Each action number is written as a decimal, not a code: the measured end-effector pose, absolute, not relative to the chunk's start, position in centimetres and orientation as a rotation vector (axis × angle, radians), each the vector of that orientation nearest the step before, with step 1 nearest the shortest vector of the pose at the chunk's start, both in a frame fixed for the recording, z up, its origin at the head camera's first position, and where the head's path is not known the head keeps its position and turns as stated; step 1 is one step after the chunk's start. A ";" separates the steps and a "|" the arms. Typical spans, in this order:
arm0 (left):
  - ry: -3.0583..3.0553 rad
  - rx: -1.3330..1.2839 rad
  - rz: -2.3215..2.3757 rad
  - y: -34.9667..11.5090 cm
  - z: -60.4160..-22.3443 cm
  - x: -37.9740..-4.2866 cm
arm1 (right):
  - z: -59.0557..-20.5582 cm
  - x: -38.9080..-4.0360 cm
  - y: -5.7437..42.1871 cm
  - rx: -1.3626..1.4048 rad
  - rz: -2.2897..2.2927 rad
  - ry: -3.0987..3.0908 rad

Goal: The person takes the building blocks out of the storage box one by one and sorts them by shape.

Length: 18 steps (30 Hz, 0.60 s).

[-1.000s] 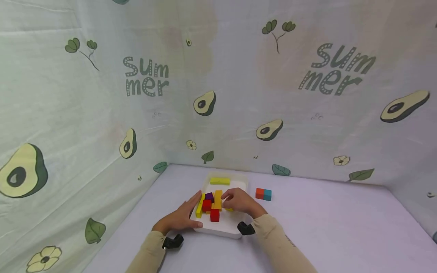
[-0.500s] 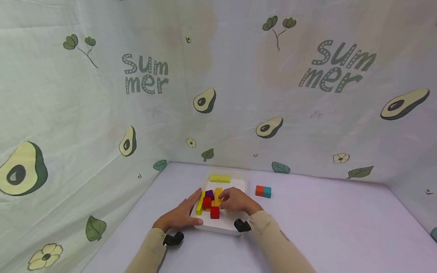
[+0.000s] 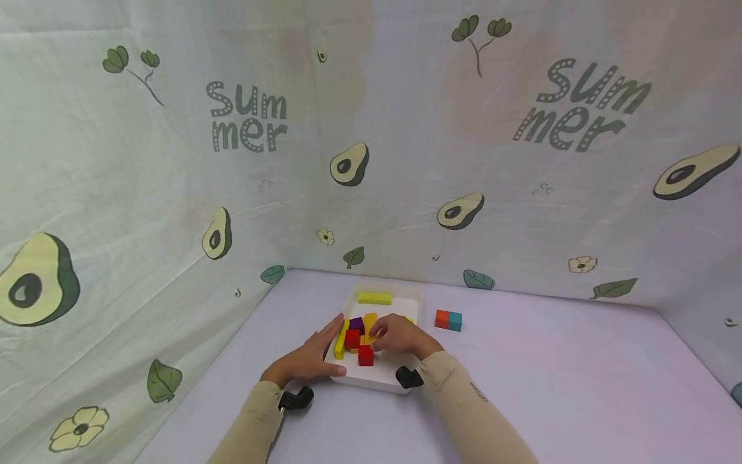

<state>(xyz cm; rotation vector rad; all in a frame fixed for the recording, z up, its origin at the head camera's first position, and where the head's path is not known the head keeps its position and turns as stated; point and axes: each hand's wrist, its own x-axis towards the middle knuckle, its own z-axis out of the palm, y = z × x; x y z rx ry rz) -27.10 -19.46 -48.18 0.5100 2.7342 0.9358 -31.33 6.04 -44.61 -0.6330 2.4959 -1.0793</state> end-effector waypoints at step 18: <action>2.746 0.542 0.926 -19.5 -48.1 -27.2 | -44.4 -30.7 5.5 -0.711 -0.993 2.504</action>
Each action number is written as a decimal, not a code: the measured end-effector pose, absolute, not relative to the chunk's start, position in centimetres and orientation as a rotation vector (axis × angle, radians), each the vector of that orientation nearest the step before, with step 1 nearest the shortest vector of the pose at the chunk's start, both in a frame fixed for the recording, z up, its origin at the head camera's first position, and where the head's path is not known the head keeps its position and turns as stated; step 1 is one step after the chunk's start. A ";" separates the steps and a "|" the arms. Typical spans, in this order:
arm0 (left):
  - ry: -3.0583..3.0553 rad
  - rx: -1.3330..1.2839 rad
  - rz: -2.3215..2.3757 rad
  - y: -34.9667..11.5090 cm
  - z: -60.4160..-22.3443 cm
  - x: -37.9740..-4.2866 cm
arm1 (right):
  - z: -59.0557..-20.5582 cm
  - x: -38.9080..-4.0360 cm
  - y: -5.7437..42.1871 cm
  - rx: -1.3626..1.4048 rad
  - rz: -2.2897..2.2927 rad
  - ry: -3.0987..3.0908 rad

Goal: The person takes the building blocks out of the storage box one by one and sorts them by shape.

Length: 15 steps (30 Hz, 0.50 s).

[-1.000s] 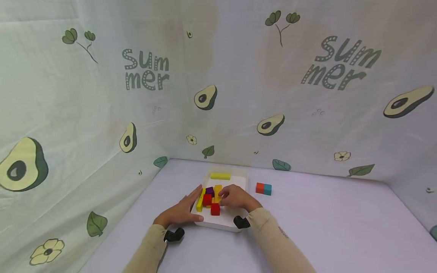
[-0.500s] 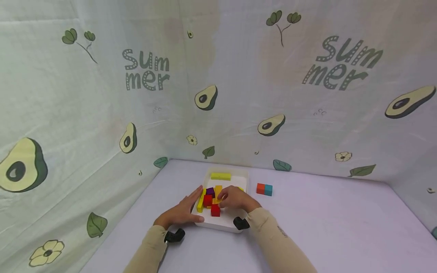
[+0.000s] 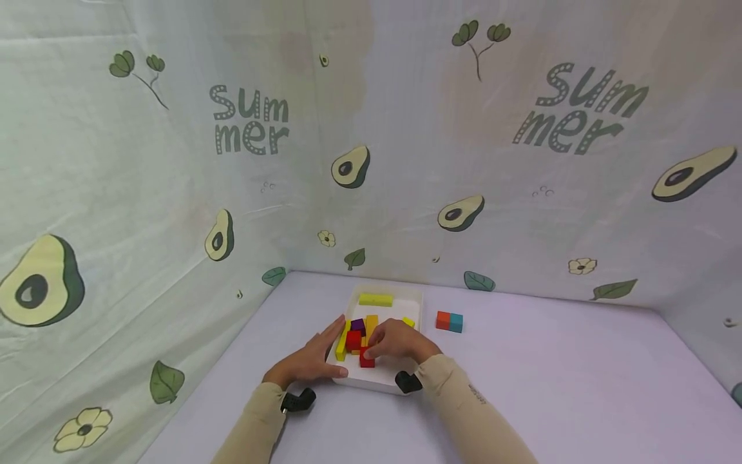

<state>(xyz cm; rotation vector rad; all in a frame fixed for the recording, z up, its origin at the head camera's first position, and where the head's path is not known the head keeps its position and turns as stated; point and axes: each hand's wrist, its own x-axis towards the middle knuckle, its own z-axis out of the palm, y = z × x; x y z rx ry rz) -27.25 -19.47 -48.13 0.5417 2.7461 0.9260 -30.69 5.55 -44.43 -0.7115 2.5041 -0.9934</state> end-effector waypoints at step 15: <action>2.755 0.556 0.914 -19.6 -48.3 -27.2 | -44.4 -30.3 5.8 -0.749 -0.956 2.541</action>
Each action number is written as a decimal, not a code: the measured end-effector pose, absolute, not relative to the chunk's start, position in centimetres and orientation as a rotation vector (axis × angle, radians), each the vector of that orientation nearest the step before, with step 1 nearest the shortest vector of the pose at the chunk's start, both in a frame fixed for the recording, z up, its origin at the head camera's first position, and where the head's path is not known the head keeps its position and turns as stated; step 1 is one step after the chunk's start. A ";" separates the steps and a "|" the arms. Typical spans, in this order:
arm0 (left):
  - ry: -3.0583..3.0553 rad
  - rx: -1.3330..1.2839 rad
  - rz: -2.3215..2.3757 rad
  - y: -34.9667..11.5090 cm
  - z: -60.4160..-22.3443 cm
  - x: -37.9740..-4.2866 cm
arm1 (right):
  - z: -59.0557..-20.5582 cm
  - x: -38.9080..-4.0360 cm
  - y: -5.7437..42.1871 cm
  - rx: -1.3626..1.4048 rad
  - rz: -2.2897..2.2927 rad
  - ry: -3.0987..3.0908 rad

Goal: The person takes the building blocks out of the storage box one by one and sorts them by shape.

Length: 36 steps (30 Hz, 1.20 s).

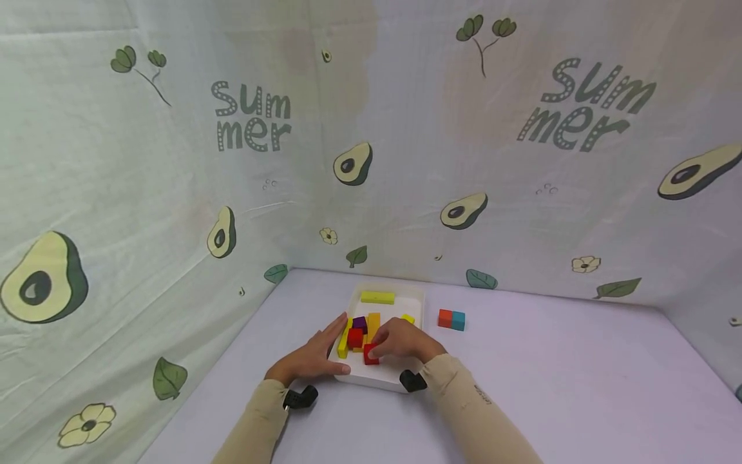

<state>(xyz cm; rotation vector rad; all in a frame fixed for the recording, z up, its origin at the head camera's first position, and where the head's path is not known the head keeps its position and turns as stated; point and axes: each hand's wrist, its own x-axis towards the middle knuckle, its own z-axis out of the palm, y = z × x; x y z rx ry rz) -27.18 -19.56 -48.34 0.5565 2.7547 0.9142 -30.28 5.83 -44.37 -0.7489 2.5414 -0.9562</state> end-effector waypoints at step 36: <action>2.747 0.523 0.925 -19.4 -48.3 -27.2 | -44.6 -29.8 8.1 -0.497 -1.541 2.494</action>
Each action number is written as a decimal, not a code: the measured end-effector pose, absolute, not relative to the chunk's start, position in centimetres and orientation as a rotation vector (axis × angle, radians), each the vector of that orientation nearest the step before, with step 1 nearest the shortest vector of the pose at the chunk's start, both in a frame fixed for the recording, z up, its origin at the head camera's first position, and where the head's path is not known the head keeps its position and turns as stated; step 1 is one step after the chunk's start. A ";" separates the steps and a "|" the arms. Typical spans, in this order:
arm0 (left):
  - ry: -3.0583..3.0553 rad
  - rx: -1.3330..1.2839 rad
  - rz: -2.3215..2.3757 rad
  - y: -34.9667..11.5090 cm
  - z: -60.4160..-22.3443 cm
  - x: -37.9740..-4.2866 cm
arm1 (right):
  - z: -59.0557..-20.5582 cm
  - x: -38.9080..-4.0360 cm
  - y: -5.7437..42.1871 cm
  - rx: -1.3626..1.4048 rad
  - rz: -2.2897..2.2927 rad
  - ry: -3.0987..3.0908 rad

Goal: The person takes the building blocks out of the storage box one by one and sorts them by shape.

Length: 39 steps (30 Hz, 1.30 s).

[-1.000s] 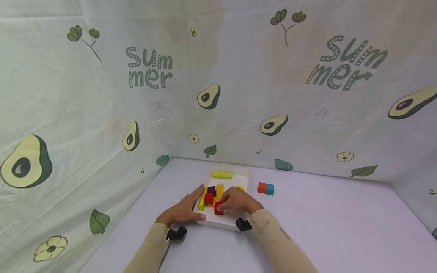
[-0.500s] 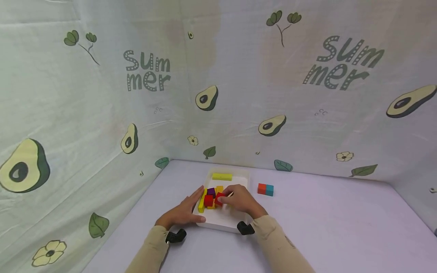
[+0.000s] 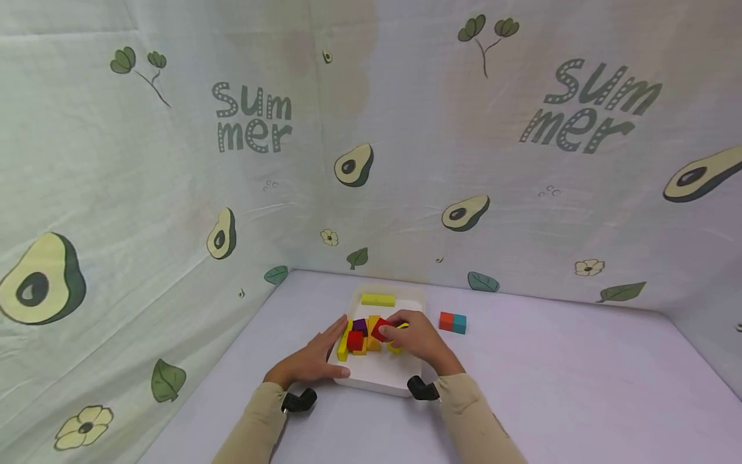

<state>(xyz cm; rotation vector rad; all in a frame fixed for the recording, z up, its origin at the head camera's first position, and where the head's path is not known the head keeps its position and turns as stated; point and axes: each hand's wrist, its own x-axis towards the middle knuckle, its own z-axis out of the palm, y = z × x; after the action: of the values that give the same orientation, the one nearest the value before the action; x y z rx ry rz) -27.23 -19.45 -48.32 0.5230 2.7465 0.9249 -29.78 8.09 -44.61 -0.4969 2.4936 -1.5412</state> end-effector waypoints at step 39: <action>2.767 0.514 0.906 -19.4 -48.5 -27.2 | -44.3 -28.7 13.4 -0.253 -1.786 2.533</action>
<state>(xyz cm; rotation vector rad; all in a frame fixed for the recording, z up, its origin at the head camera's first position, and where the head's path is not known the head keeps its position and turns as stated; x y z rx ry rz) -27.17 -19.37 -48.49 0.5142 2.7673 0.9064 -28.69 13.40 -44.34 -0.2533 2.5334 -1.7857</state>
